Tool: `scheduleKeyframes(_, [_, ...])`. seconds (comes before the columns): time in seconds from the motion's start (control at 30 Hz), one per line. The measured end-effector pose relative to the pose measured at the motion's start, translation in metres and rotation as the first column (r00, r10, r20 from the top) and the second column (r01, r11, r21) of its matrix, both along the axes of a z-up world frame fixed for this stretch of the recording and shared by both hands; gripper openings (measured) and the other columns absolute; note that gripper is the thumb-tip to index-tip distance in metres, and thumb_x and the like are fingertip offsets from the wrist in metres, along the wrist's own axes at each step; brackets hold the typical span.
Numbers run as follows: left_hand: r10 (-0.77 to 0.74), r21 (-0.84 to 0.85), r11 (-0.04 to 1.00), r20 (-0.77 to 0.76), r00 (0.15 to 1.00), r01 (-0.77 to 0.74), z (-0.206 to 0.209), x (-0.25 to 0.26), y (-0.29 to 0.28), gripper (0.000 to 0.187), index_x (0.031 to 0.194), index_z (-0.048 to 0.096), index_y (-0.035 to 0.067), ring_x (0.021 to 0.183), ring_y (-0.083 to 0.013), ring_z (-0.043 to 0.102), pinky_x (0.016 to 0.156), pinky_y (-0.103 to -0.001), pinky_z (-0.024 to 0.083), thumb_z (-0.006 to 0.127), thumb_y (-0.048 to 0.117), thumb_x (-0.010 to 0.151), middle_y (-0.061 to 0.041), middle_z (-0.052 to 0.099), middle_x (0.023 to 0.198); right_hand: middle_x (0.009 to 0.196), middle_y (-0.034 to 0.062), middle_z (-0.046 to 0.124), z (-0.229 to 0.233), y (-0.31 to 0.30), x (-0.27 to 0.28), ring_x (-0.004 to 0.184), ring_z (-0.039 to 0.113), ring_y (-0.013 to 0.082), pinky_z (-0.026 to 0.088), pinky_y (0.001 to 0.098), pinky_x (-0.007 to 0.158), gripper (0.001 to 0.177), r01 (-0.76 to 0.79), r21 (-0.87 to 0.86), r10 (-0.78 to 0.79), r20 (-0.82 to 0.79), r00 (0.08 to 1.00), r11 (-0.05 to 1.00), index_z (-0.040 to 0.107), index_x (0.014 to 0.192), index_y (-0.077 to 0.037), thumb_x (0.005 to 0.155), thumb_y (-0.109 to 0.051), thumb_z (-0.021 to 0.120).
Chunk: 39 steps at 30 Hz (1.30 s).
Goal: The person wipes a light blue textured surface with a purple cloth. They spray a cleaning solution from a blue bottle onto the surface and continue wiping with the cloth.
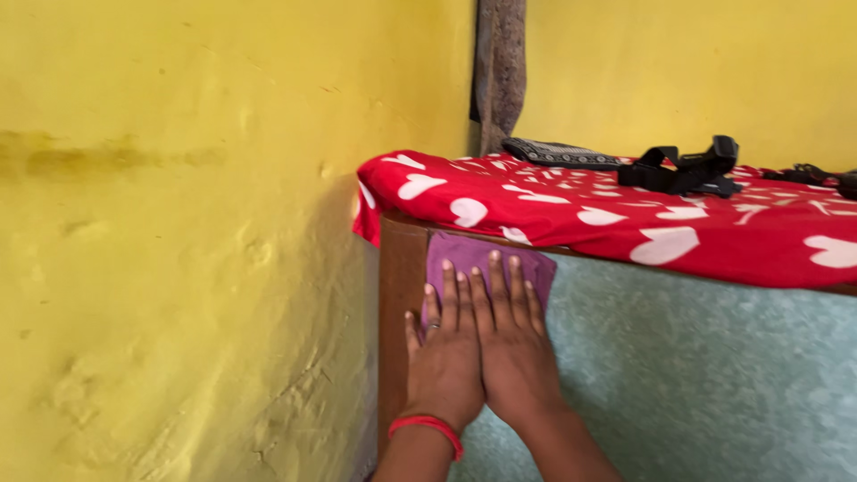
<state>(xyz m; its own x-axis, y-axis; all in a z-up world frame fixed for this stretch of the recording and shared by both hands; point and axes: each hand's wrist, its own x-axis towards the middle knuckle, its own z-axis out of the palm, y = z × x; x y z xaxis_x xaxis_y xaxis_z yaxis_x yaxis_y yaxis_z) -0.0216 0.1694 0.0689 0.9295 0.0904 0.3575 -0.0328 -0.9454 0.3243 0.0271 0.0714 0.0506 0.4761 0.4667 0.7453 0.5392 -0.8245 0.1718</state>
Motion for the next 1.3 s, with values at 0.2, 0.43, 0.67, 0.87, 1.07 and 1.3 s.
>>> scheduleKeyframes(0.2, [-0.007,0.043,0.999,0.072,0.997,0.004,-0.006,-0.002,0.005,0.096,0.162,-0.006,0.007,0.158,-0.0327,-0.006,0.121,-0.063,0.002,0.058,0.007,0.09,-0.01,-0.012,0.172,0.17,0.021,0.008,0.004,0.007,-0.001,0.155,0.004,0.0427,0.01,0.053,0.118,0.084,-0.017,0.029,0.015,0.06,0.998,0.999,0.025,0.159,-0.011,0.08,-0.013,0.052])
scheduleKeyframes(0.43, [0.055,0.155,0.986,0.026,0.998,-0.058,-0.078,0.017,0.011,0.096,0.161,-0.007,0.003,0.159,-0.0292,-0.007,0.12,-0.064,-0.002,0.056,0.011,0.089,-0.013,-0.01,0.172,0.163,0.0203,0.015,-0.056,0.009,0.009,0.153,0.011,0.0363,0.01,0.0507,0.121,0.08,-0.105,-0.002,0.104,0.134,0.985,0.994,0.025,0.155,-0.006,0.08,-0.018,0.049])
scheduleKeyframes(0.67, [0.212,0.217,0.878,0.623,0.753,-0.427,-0.252,0.075,0.007,0.069,0.157,0.023,0.008,0.154,-0.0202,0.011,0.116,-0.068,0.008,0.041,0.029,0.094,-0.008,0.016,0.168,0.164,0.0197,0.026,-0.184,0.003,0.046,0.153,0.021,0.0342,0.012,0.0489,0.122,0.066,-0.139,-0.11,0.164,0.263,0.951,0.984,0.031,0.155,-0.004,0.093,-0.027,0.036])
scheduleKeyframes(0.87, [0.116,0.224,0.887,0.74,0.662,-0.405,-0.286,0.087,0.01,0.059,0.159,0.023,0.012,0.154,-0.0268,0.013,0.115,-0.073,0.006,0.027,0.035,0.105,-0.015,0.021,0.165,0.165,0.0214,0.025,-0.208,0.007,0.058,0.154,0.022,0.0354,0.011,0.0507,0.123,0.059,-0.179,-0.148,0.226,0.429,0.875,0.973,0.032,0.156,-0.001,0.103,-0.027,0.031])
scheduleKeyframes(1.07, [0.007,0.197,0.976,0.404,0.915,-0.094,-0.153,0.033,0.022,0.075,0.158,0.013,0.005,0.155,-0.0329,-0.002,0.114,-0.071,-0.006,0.044,0.022,0.092,-0.016,0.007,0.166,0.165,0.0161,0.022,-0.112,0.014,0.034,0.153,0.017,0.0313,0.013,0.0469,0.123,0.066,-0.067,-0.058,0.077,0.204,0.976,0.996,0.029,0.155,-0.007,0.091,-0.022,0.036])
scheduleKeyframes(1.3, [-0.071,0.255,0.966,0.112,0.991,0.041,-0.012,-0.006,0.043,0.093,0.159,0.007,0.003,0.155,-0.0381,-0.014,0.114,-0.069,-0.018,0.058,0.008,0.081,-0.011,-0.002,0.17,0.171,0.0137,0.014,-0.021,0.04,0.011,0.153,0.009,0.033,0.014,0.0473,0.12,0.079,0.007,0.128,-0.015,0.058,0.998,0.992,0.028,0.158,-0.009,0.082,-0.012,0.047])
